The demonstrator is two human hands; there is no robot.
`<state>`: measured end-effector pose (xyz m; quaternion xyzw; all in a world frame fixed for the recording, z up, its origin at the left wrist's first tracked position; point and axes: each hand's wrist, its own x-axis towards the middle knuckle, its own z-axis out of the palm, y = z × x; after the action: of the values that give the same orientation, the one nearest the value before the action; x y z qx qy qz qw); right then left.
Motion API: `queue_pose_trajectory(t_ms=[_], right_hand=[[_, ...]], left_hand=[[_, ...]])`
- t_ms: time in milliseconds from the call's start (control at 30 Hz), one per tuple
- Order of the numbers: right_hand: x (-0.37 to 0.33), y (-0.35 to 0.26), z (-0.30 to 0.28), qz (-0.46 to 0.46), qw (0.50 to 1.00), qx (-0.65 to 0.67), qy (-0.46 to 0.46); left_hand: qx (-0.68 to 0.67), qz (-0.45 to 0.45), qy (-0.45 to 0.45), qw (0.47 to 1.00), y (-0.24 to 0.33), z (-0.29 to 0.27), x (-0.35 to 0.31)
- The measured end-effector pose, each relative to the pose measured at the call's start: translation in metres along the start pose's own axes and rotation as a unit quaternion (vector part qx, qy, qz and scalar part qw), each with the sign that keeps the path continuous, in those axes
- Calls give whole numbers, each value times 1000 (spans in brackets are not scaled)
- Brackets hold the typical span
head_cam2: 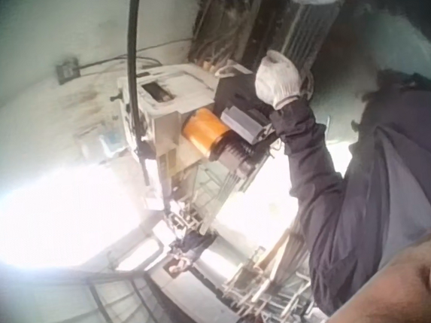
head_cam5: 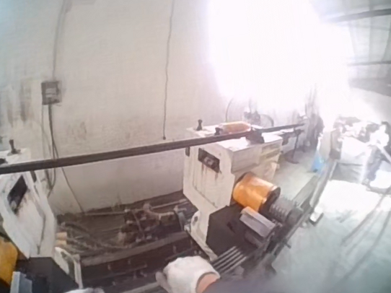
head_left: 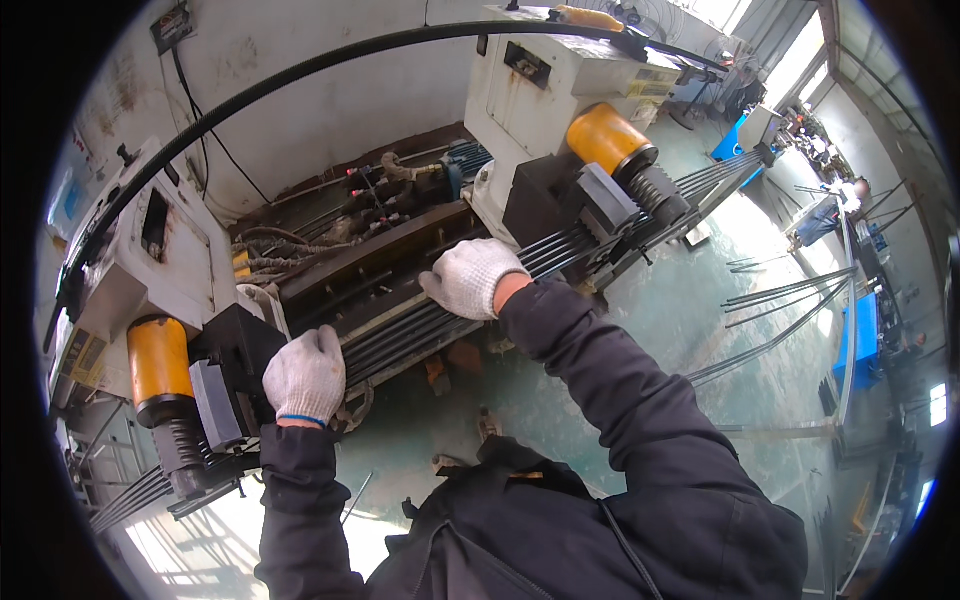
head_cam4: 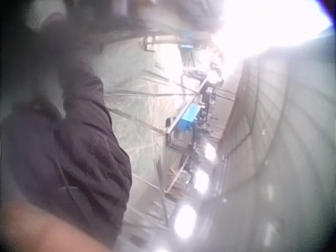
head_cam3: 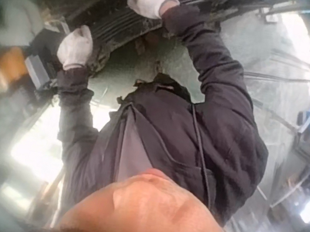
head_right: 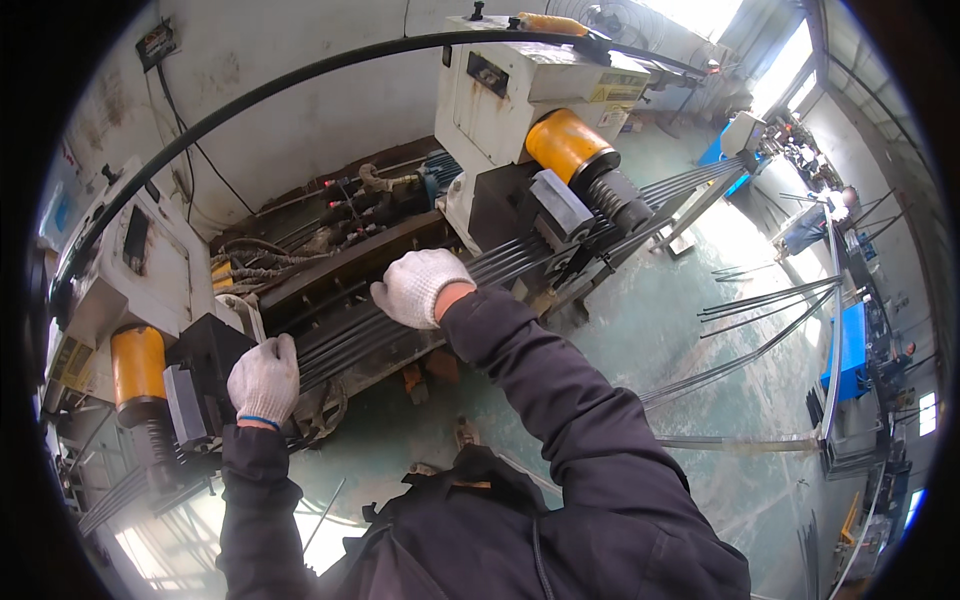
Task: The person picks up metal rods from a rack, carries them to a cutting machine, and loads them for cutting. They then measure a bent metal rod with a tape measure on a workbench.
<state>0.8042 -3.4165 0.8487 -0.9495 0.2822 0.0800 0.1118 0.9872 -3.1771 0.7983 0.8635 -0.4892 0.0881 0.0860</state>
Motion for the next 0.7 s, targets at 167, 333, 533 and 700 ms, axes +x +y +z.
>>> queue_pose_trajectory(t_ms=[167, 333, 533, 700], right_hand=[[-3, 2, -11, -16, 1000, 11, 12], [-4, 5, -18, -22, 1000, 13, -15], [-5, 10, -16, -43, 999, 31, 12], [-9, 13, -19, -43, 998, 35, 10]], left_hand=[[-45, -61, 2, 997, 14, -21, 3], [-73, -137, -15, 988, 20, -23, 6], [-67, -139, -10, 988, 19, -23, 6], [-78, -160, -22, 984, 26, -25, 8]])
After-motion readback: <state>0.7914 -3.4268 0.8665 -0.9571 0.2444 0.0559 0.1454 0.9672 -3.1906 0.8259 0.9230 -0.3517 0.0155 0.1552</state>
